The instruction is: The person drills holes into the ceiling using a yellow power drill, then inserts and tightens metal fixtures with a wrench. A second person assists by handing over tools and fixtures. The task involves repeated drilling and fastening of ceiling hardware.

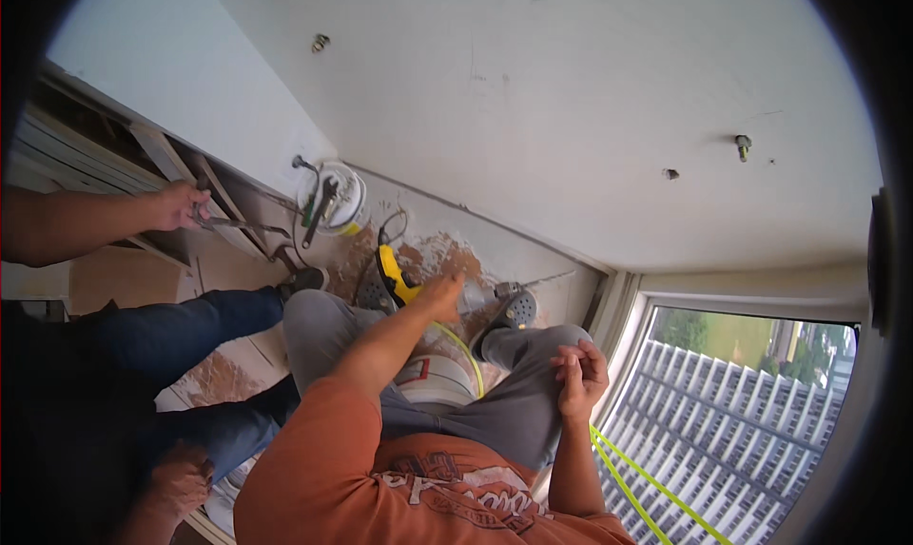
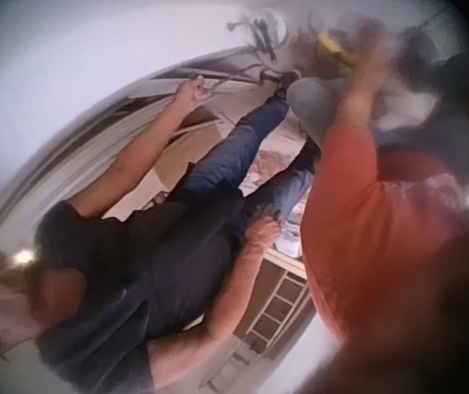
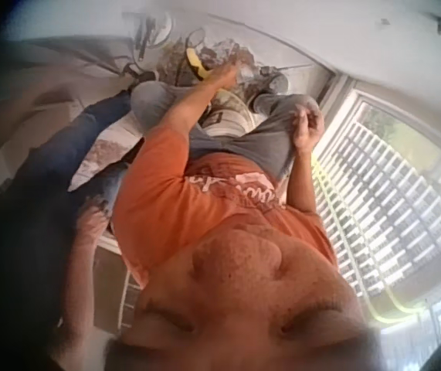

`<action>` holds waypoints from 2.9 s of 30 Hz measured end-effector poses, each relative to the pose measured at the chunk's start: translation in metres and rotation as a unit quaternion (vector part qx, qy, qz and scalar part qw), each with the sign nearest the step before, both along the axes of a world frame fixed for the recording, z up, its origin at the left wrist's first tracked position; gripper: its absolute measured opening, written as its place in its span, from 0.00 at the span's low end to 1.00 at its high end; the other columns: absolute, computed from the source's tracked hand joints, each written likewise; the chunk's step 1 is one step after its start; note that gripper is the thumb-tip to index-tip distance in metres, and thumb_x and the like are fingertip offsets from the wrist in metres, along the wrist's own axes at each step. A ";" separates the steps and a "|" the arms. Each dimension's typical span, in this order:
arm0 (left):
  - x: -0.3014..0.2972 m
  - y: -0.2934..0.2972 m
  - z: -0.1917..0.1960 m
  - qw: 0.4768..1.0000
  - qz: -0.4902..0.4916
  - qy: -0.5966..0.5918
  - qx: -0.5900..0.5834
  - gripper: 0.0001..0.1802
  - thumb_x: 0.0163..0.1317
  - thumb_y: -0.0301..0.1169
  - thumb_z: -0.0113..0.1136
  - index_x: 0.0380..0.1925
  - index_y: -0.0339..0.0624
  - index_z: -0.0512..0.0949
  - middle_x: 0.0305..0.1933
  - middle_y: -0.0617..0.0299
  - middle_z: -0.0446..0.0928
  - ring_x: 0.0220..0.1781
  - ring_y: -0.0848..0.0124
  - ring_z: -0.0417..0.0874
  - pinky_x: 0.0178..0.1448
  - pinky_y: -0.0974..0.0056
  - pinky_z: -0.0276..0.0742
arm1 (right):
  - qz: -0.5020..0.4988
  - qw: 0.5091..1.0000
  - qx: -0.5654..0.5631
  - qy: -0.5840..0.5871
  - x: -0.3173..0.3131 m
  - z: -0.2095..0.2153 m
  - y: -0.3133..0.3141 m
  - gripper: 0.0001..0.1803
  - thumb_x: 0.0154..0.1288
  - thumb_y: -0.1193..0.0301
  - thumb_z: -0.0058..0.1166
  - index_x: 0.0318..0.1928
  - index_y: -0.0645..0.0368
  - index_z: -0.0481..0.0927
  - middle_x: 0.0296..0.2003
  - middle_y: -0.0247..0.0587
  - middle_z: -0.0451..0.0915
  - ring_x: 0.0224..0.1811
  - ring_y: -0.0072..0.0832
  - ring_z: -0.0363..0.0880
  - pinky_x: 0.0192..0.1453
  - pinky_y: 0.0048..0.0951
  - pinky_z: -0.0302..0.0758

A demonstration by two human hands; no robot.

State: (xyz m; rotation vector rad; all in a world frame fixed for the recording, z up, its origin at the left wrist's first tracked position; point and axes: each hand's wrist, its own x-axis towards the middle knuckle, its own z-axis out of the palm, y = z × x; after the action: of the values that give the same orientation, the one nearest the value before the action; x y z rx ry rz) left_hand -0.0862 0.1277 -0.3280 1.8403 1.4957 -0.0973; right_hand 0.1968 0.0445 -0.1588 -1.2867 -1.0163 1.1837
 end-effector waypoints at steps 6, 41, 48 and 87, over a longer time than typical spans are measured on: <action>0.004 0.014 -0.060 0.999 0.030 0.016 0.008 0.47 0.37 0.33 0.78 0.59 0.35 0.63 0.55 0.41 0.75 0.59 0.45 0.76 0.61 0.48 0.73 | 0.025 0.998 -0.003 -0.060 0.002 -0.004 0.010 0.19 0.69 0.74 0.55 0.57 0.65 0.71 0.40 0.48 0.83 0.33 0.27 0.83 0.28 0.18 0.73; -0.008 0.009 -0.228 0.990 0.117 0.058 0.055 0.31 0.54 0.29 0.61 0.60 0.39 0.68 0.63 0.49 0.69 0.68 0.54 0.67 0.74 0.42 0.55 | 0.045 0.972 -0.071 -0.221 -0.013 0.007 0.028 0.27 0.66 0.64 0.60 0.59 0.65 0.69 0.37 0.48 0.82 0.25 0.21 0.79 0.26 0.16 0.70; -0.009 -0.015 -0.211 0.962 0.200 0.108 0.149 0.18 0.64 0.31 0.50 0.54 0.41 0.73 0.60 0.48 0.72 0.67 0.52 0.68 0.72 0.44 0.59 | 0.045 0.985 -0.059 -0.153 -0.018 0.001 0.026 0.24 0.66 0.68 0.59 0.58 0.65 0.69 0.35 0.46 0.82 0.26 0.21 0.80 0.27 0.16 0.72; -0.137 0.092 0.417 0.873 0.235 -0.145 0.402 0.12 0.61 0.31 0.63 0.40 0.33 0.79 0.35 0.55 0.83 0.38 0.67 0.83 0.44 0.63 0.78 | -0.159 0.706 0.593 -0.352 -0.077 0.339 0.209 0.21 0.58 0.76 0.63 0.53 0.65 0.77 0.54 0.50 0.77 0.55 0.45 0.76 0.57 0.38 0.76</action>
State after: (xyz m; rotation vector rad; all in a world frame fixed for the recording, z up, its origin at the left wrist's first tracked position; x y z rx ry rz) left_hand -0.2231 0.2195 0.0886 1.8771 1.8573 1.1445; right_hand 0.1198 0.2539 0.1798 -0.7076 -1.5996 -0.4053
